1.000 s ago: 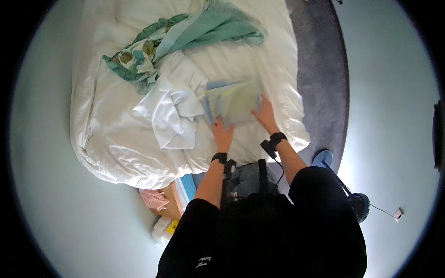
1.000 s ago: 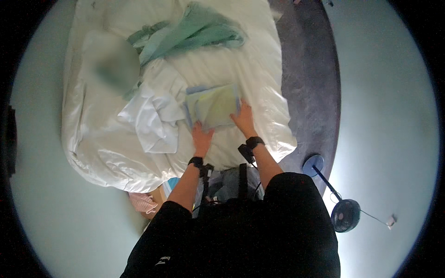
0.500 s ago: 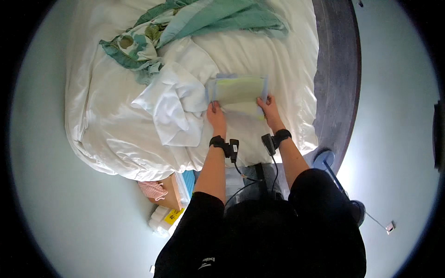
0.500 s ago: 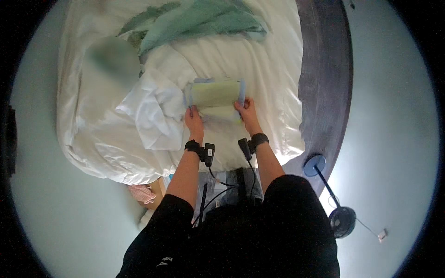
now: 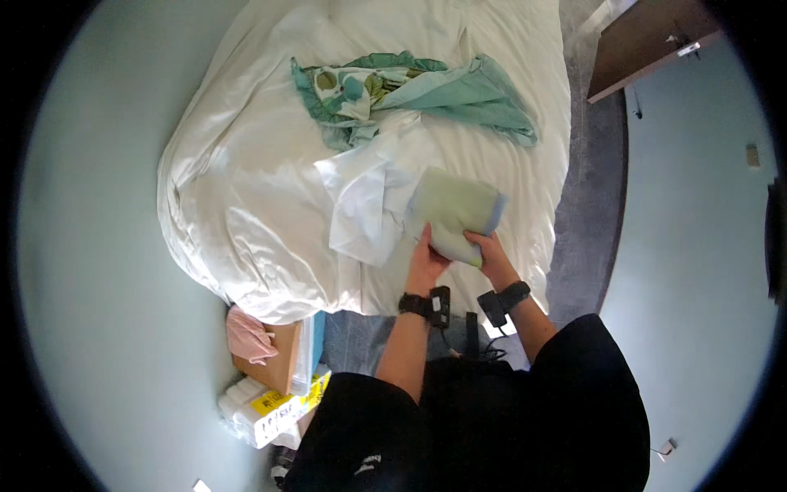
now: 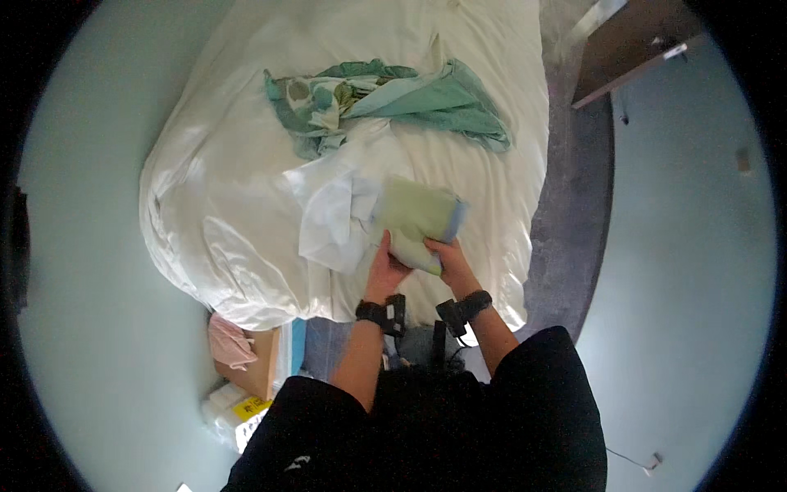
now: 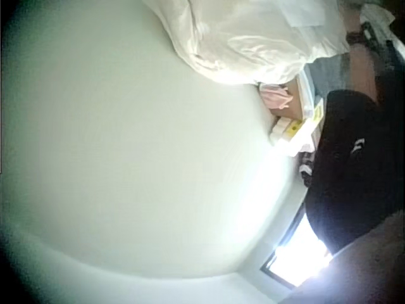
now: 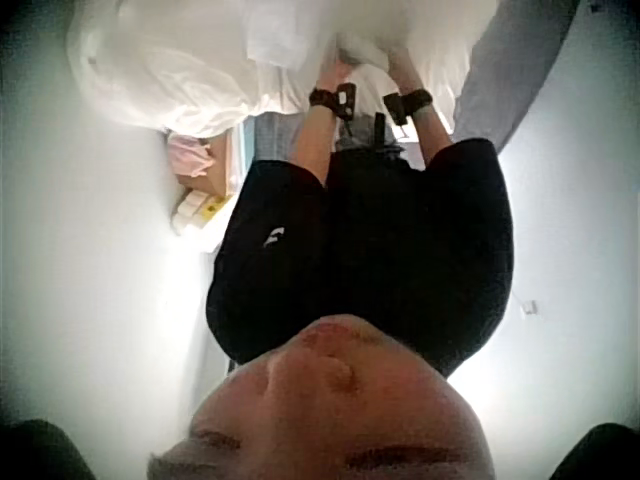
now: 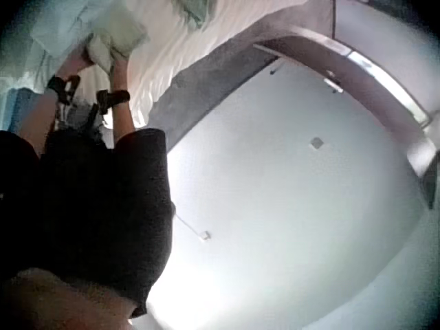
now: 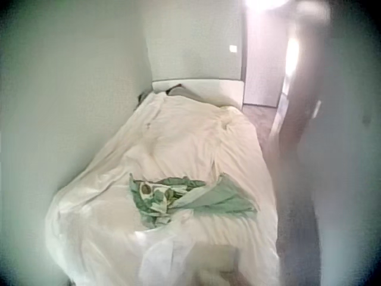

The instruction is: The person folds a blue and green checkered pillowcase, a white towel, and a green floral pillowcase by hand on a bed.

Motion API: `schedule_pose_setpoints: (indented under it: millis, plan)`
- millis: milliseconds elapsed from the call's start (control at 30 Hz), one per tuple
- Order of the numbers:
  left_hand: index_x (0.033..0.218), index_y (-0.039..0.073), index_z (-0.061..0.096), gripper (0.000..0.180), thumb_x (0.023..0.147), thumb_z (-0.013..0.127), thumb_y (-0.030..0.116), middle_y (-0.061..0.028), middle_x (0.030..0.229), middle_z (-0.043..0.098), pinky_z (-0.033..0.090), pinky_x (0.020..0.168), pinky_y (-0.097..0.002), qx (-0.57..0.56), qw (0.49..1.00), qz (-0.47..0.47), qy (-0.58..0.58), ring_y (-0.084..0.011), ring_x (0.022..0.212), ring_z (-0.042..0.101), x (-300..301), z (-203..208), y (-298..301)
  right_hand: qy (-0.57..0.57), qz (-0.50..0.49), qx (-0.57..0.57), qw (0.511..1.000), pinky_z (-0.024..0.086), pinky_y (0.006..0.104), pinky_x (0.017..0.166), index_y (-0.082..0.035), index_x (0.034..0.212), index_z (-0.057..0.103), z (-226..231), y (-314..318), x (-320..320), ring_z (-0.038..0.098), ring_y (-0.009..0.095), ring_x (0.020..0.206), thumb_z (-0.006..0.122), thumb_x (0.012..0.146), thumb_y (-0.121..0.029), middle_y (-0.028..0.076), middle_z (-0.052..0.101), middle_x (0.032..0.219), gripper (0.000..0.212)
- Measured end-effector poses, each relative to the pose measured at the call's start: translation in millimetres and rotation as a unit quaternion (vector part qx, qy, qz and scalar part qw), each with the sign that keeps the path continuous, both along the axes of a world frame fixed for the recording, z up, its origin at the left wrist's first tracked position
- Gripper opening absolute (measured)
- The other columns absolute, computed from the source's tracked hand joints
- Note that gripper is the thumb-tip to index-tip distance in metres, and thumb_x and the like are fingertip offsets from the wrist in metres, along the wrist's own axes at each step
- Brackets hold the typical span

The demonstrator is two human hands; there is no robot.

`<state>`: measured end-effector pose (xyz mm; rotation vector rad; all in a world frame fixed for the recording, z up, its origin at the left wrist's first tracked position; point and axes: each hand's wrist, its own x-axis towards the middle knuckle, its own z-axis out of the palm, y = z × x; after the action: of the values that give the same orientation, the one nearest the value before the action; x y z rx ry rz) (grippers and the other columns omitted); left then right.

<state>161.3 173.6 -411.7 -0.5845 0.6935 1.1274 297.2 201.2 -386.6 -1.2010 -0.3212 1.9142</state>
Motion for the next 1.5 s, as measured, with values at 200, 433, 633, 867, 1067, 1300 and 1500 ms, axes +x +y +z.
schedule_pose_setpoints:
  millis: [200, 433, 633, 867, 1067, 1300, 1500]
  plan:
    - [0.113, 0.002, 0.040, 0.040, 0.080, 0.052, 0.022, -0.0102, 0.112, 0.045, 0.035, 0.089, -0.0379, 0.150, 0.982, -0.010, 0.115, -0.0255, 0.103, 0.043, -84, 103, 29, -0.059, 0.021, 0.057, 0.996, 0.044, 0.0304, 0.072, -0.007, 0.106, 0.044, 66, -46, -40, 0.050, 0.020, 0.090, 0.059, 0.066, 0.002, 0.005, 0.051, 0.097, 0.044]
    - [0.113, 0.003, 0.040, 0.043, 0.074, 0.057, 0.006, -0.0064, 0.102, 0.051, 0.041, 0.078, -0.0289, 0.324, 0.848, -0.099, 0.408, -0.0176, 0.090, 0.050, -152, 228, 0, -0.189, 0.011, 0.230, 0.955, 0.038, 0.0398, 0.085, -0.021, 0.129, -0.006, 145, -49, -58, 0.034, 0.029, 0.112, 0.071, 0.060, -0.010, 0.016, 0.023, 0.127, 0.104]
    - [0.105, -0.001, 0.049, 0.034, 0.074, 0.059, 0.010, -0.0066, 0.096, 0.054, 0.040, 0.074, -0.0255, 0.450, 0.670, -0.265, 0.527, -0.0123, 0.088, 0.048, -218, 276, -57, -0.162, 0.172, 0.437, 0.868, 0.027, 0.0292, 0.093, -0.013, 0.131, -0.001, 200, -33, -151, 0.031, 0.018, 0.114, 0.074, 0.048, -0.010, 0.008, 0.024, 0.128, 0.112]
    - [0.098, -0.003, 0.053, 0.028, 0.076, 0.057, 0.014, -0.0041, 0.089, 0.056, 0.040, 0.073, -0.0245, 0.397, 0.820, -0.142, 0.387, -0.0101, 0.081, 0.051, -301, 238, -98, 0.067, 0.212, 0.278, 0.934, 0.033, 0.0287, 0.089, -0.008, 0.130, 0.010, 168, -54, -239, 0.041, 0.019, 0.107, 0.069, 0.052, -0.002, 0.008, 0.040, 0.118, 0.099]
    - [0.100, -0.002, 0.052, 0.029, 0.075, 0.058, 0.011, -0.0048, 0.091, 0.056, 0.040, 0.074, -0.0236, 0.273, 0.799, -0.113, 0.524, -0.0110, 0.083, 0.050, -339, 199, -128, 0.095, 0.196, 0.225, 0.950, 0.036, 0.0301, 0.088, -0.002, 0.126, 0.022, 150, -72, -268, 0.042, 0.020, 0.107, 0.062, 0.062, -0.004, 0.011, 0.040, 0.118, 0.076]
    - [0.112, 0.000, 0.042, 0.045, 0.071, 0.059, 0.002, -0.0073, 0.105, 0.050, 0.035, 0.086, -0.0265, 0.329, 0.881, -0.108, 0.322, -0.0163, 0.098, 0.046, -349, 175, -155, 0.190, 0.371, 0.150, 0.897, 0.034, 0.0293, 0.089, -0.003, 0.125, 0.024, 133, -78, -271, 0.042, 0.020, 0.106, 0.070, 0.056, -0.013, 0.010, 0.041, 0.118, 0.084]
    - [0.117, 0.001, 0.037, 0.052, 0.069, 0.055, -0.006, -0.0099, 0.112, 0.047, 0.034, 0.089, -0.0290, 0.372, 0.902, -0.063, 0.208, -0.0201, 0.105, 0.043, -336, 164, -170, 0.074, 0.372, 0.240, 0.894, 0.035, 0.0279, 0.087, -0.004, 0.111, 0.041, 166, -62, -255, 0.047, 0.018, 0.097, 0.065, 0.055, 0.000, 0.006, 0.049, 0.104, 0.061]
